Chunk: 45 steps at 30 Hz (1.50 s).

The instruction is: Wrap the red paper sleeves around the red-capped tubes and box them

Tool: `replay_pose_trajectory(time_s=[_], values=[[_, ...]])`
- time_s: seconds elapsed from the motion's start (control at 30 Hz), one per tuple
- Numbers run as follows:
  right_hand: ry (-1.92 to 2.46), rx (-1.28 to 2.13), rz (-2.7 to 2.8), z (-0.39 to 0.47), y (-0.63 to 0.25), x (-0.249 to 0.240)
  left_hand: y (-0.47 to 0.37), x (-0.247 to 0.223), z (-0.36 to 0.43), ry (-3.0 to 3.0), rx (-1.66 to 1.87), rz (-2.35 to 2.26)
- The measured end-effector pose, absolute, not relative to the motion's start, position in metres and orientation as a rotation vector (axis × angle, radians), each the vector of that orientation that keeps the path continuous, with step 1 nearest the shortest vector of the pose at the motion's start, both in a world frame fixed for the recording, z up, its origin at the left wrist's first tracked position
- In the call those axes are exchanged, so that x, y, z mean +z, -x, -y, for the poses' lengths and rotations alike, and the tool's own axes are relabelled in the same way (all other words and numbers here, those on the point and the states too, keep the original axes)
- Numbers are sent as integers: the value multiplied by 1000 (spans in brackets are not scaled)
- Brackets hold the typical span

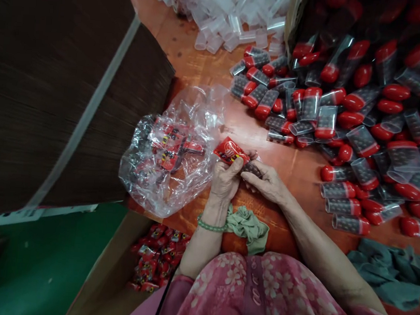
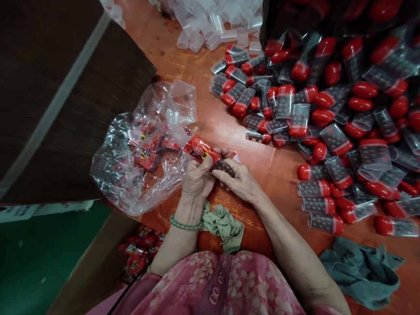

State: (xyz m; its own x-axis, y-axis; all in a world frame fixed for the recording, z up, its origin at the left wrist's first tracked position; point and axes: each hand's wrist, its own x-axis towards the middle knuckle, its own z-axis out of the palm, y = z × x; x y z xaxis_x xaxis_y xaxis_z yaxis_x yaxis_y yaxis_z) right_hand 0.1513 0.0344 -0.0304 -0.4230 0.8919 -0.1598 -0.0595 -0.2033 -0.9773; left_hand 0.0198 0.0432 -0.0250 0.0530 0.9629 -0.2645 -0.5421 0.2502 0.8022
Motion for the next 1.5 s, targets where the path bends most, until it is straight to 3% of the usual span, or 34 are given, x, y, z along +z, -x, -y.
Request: replay_pose_trajectory(time_s=[0.37, 0.63, 1.07, 1.27, 1.43, 1.5], values=[[1084, 1753, 1352, -35, -154, -37, -21, -25, -41, -607, 1299, -1051], [1113, 1456, 1451, -38, -154, -39, -24, -30, -46, -513, 1444, -1020], [1027, 1913, 1170, -41, -167, -41, -14, -31, -44, -677, 1125, -891], [1195, 1327, 1369, -38, -155, -35, -14, -37, -45, -664, 1198, -1020], [1131, 1858, 1165, -37, -159, -39, -11, -37, -44, -686, 1100, -1000], [1130, 1854, 1146, -37, -160, -39, -10, -37, -44, -700, 1059, -958]])
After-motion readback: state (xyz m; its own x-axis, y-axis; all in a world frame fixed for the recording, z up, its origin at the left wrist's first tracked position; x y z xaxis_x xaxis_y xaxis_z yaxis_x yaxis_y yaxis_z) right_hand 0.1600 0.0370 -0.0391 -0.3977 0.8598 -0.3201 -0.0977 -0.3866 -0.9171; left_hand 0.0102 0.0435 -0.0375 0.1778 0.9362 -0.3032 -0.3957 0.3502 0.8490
